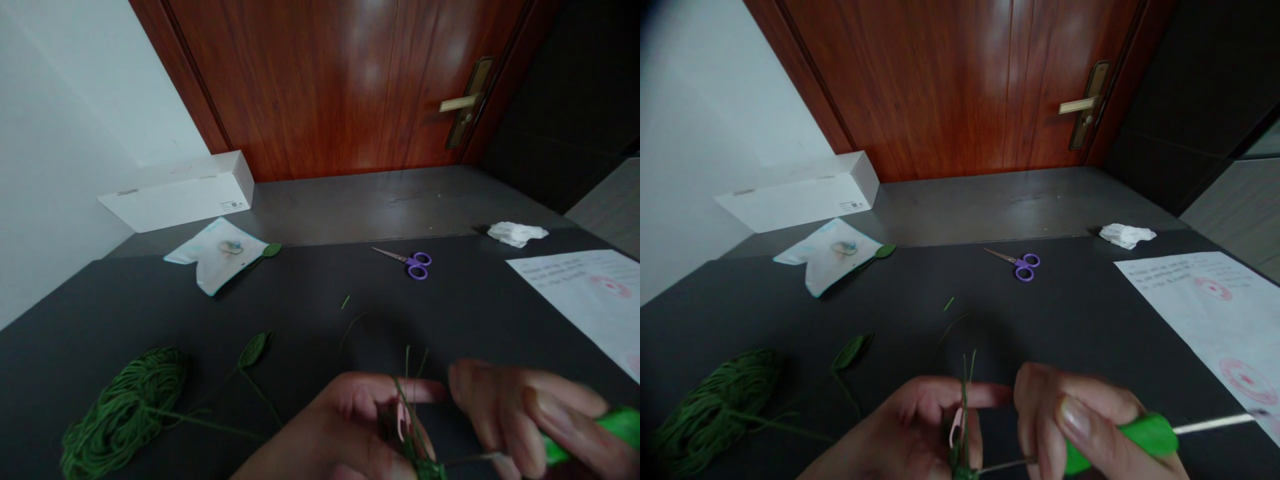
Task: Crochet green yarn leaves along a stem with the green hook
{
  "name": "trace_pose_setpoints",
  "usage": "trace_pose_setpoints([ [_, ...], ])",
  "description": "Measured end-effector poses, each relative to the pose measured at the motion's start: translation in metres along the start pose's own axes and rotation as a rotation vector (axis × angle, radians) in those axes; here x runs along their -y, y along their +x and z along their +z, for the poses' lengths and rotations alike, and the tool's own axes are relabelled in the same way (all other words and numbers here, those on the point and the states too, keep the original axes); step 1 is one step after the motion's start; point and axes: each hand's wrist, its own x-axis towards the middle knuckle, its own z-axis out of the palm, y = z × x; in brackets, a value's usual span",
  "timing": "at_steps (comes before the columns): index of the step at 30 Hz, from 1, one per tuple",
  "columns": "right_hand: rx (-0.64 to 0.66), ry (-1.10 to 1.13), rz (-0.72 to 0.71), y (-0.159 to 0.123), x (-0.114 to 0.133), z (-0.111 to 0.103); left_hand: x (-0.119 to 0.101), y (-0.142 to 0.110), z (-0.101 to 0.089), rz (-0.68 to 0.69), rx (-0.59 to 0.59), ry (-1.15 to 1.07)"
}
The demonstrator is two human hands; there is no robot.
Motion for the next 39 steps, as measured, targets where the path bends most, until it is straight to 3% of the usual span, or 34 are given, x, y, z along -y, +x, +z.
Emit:
trace_pose_setpoints([
  [5, -0.182, 0.236, 0.139, 0.004, -0.017, 0.012, 0.004, 0.000, -0.001, 0.237, -0.237, 0.272],
  [11, -0.227, 0.268, 0.179, 0.004, -0.025, 0.015, 0.013, 0.006, -0.003, 0.460, -0.402, 0.504],
  [23, -0.266, 0.288, 0.207, 0.002, -0.027, 0.015, 0.016, 0.011, 0.004, 0.482, -0.546, 0.518],
  [33, -0.241, 0.176, 0.133, 0.001, -0.036, 0.017, 0.012, 0.010, 0.011, 0.495, -0.598, 0.475],
  [36, -0.245, 0.031, 0.096, 0.000, -0.034, 0.016, 0.013, 0.010, 0.011, 0.479, -0.610, 0.482],
  [39, -0.181, -0.396, -0.027, -0.001, -0.026, 0.019, 0.015, 0.012, 0.013, 0.454, -0.640, 0.481],
])
